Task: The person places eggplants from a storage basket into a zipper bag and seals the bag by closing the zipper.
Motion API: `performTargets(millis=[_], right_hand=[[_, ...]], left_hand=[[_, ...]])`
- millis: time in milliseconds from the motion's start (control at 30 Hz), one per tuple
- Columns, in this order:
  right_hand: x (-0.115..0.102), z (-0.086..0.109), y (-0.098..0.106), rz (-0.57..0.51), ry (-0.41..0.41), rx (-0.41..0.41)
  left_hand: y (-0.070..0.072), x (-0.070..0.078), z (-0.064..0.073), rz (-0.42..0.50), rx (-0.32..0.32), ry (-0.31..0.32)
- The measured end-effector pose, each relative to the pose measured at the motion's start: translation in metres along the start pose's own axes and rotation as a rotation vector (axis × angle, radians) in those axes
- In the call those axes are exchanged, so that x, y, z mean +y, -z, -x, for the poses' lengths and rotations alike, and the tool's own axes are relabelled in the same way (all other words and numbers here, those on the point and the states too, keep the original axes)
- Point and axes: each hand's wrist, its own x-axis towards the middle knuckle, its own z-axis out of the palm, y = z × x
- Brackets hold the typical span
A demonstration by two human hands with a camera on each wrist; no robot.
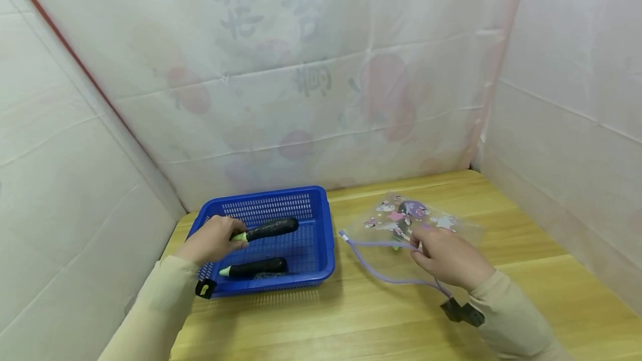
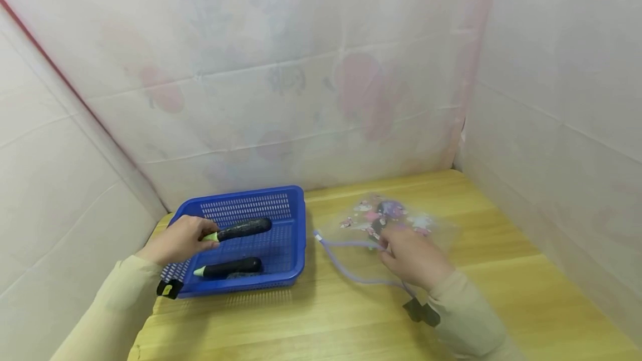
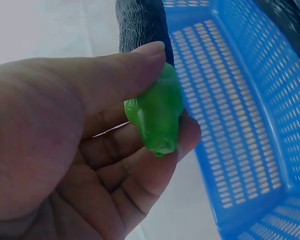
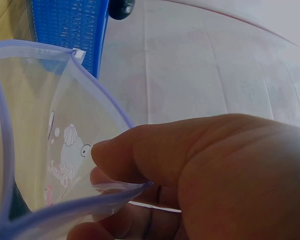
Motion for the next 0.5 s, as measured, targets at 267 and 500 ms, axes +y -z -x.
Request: performTargets(millis=[267, 500], right_hand=[[0.002, 0.001, 0.001, 0.019, -0.017, 0.006], [0.002, 0.003, 0.001, 0.003, -0.032, -0.017]], left_hand=[[-0.009, 0.028, 0.007, 0.135, 0.118, -0.004], [-0.023, 0.048, 0.013, 0.189, 0.222, -0.067]])
